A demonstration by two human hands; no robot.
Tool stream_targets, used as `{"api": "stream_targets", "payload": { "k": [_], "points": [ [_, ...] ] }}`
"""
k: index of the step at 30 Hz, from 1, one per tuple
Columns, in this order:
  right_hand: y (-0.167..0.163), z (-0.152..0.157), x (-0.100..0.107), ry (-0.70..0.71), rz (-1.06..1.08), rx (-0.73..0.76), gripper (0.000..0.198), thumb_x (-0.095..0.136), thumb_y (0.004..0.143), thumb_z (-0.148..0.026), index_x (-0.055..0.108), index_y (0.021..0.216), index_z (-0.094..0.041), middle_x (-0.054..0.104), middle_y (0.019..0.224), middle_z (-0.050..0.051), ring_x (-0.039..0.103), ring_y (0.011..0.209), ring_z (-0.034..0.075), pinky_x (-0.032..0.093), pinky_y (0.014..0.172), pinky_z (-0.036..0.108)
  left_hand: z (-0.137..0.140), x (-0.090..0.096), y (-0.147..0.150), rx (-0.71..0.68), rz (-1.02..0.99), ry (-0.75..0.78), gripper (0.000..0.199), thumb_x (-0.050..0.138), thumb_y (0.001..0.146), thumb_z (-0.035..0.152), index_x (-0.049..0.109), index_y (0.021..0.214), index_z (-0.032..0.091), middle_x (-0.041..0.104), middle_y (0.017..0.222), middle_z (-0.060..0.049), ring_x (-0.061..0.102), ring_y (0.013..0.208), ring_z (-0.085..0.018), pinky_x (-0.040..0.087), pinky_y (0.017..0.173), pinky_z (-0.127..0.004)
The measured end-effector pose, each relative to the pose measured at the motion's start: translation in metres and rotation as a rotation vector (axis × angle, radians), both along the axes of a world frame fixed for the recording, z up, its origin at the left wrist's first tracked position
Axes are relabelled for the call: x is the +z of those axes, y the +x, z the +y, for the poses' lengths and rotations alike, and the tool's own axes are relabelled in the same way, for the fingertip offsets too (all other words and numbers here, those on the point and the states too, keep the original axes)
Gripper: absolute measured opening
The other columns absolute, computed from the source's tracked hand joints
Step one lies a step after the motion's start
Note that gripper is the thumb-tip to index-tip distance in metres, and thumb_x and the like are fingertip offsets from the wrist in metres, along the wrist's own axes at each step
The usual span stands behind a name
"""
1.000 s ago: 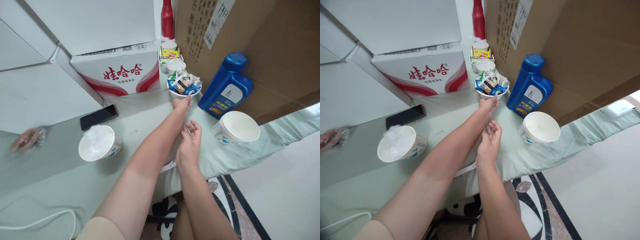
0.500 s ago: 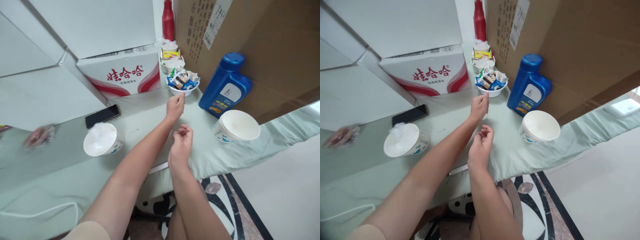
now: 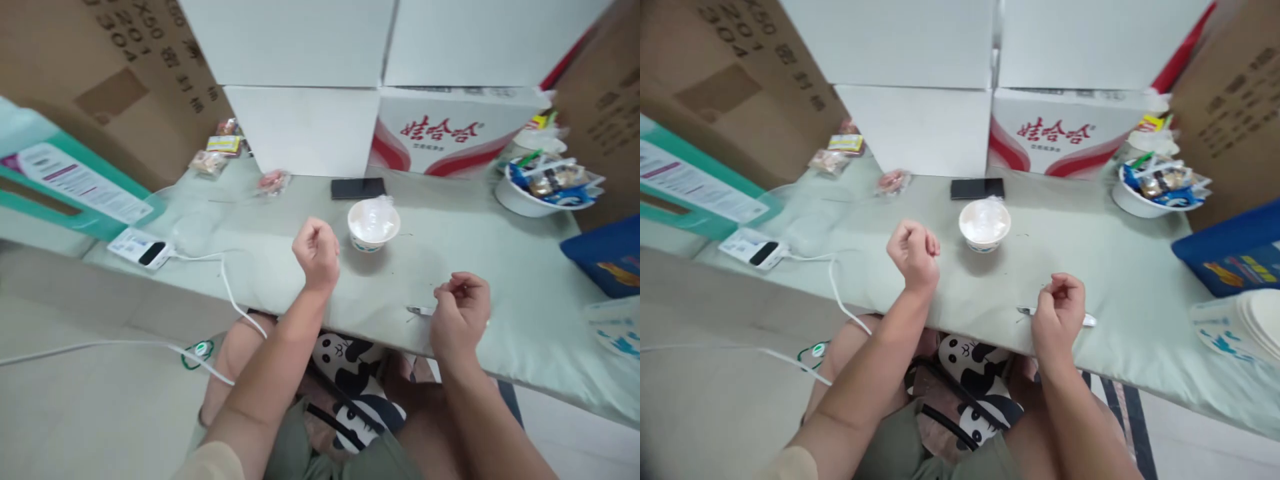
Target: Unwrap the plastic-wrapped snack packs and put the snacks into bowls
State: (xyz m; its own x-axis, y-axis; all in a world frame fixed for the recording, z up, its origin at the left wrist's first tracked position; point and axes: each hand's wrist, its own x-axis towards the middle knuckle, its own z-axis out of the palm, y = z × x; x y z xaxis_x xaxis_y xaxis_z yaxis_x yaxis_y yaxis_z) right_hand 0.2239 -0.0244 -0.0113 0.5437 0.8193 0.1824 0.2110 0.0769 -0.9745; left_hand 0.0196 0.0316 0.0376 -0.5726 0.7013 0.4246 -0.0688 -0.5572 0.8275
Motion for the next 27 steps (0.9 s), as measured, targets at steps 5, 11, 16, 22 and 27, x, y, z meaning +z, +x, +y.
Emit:
{"api": "stream_targets", "payload": {
  "k": [5, 11, 16, 22, 27],
  "points": [
    [-0.03, -0.016, -0.018, -0.016, -0.25, 0.068, 0.021, 0.063, 0.077, -0.028, 0.058, 0.096, -0.02, 0.055, 0.091, 0.0, 0.054, 0.078, 0.015, 0.044, 0.078, 0.033, 0.027, 0.023, -0.089, 0.196, 0.059, 0.073, 0.037, 0.065, 0.085, 0.037, 0.042, 0.06, 0.022, 0.034, 0.047, 0.008, 0.034, 0.041, -0.007, 0.029, 0.044, -0.022],
    [-0.06, -0.014, -0.031, -0.036, -0.334, 0.205, 0.019, 0.062, 0.076, -0.025, 0.059, 0.094, -0.02, 0.056, 0.086, 0.0, 0.055, 0.077, 0.016, 0.045, 0.078, 0.035, -0.016, 0.036, -0.134, 0.165, -0.149, -0.066, 0.035, 0.063, 0.088, 0.031, 0.043, 0.061, 0.022, 0.036, 0.047, 0.007, 0.04, 0.044, -0.008, 0.03, 0.044, -0.021],
    [-0.142, 0.017, 0.0, 0.18, -0.49, 0.545, 0.021, 0.054, 0.081, -0.016, 0.059, 0.1, -0.023, 0.057, 0.083, 0.0, 0.058, 0.075, 0.016, 0.049, 0.074, 0.033, -0.041, 0.048, -0.153, 0.154, -0.257, -0.062, 0.031, 0.062, 0.088, 0.024, 0.046, 0.061, 0.02, 0.041, 0.051, 0.006, 0.042, 0.048, -0.008, 0.034, 0.048, -0.02],
    [-0.298, 0.072, 0.049, 0.44, -1.061, 1.078, 0.038, 0.044, 0.089, -0.006, 0.067, 0.115, -0.022, 0.074, 0.118, 0.011, 0.064, 0.113, 0.026, 0.049, 0.097, 0.041, -0.05, 0.058, -0.173, 0.379, -0.414, 0.186, 0.031, 0.06, 0.084, 0.016, 0.042, 0.059, 0.021, 0.032, 0.047, 0.007, 0.029, 0.04, -0.006, 0.025, 0.042, -0.022],
    [-0.379, 0.097, 0.065, 0.391, -1.343, 1.232, 0.045, 0.041, 0.102, -0.013, 0.056, 0.142, -0.026, 0.059, 0.153, 0.005, 0.039, 0.151, 0.026, 0.03, 0.122, 0.05, -0.049, 0.059, -0.184, 0.465, -0.443, 0.277, 0.029, 0.056, 0.081, 0.015, 0.04, 0.057, 0.02, 0.03, 0.045, 0.008, 0.023, 0.037, -0.006, 0.021, 0.04, -0.022]
  ]
}}
